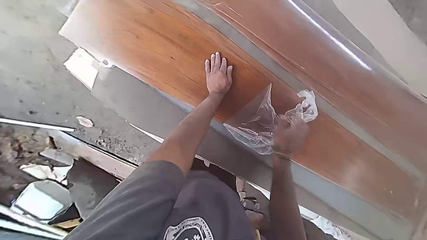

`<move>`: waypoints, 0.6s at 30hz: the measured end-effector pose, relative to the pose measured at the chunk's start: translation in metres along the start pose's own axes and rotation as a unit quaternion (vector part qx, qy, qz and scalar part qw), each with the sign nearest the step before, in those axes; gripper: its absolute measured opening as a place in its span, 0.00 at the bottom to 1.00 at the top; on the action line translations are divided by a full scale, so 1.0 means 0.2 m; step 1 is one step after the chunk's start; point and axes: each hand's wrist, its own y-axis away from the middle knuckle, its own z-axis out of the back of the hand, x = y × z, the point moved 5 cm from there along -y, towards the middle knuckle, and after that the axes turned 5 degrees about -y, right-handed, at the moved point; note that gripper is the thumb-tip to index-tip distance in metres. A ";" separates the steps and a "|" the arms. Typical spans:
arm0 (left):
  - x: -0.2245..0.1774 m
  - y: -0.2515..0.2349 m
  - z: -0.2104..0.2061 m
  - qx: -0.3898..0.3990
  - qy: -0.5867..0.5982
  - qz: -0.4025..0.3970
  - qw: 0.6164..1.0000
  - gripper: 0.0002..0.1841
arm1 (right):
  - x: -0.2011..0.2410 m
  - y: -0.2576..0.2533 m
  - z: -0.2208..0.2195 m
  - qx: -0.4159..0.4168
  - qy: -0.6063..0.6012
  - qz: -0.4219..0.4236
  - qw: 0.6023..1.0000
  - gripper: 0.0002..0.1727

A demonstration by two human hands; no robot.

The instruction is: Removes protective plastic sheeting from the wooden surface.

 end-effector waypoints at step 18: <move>0.09 0.72 0.44 0.010 0.140 0.024 0.990 0.31 | 0.49 0.20 -0.51 0.301 0.061 -0.218 0.926 0.48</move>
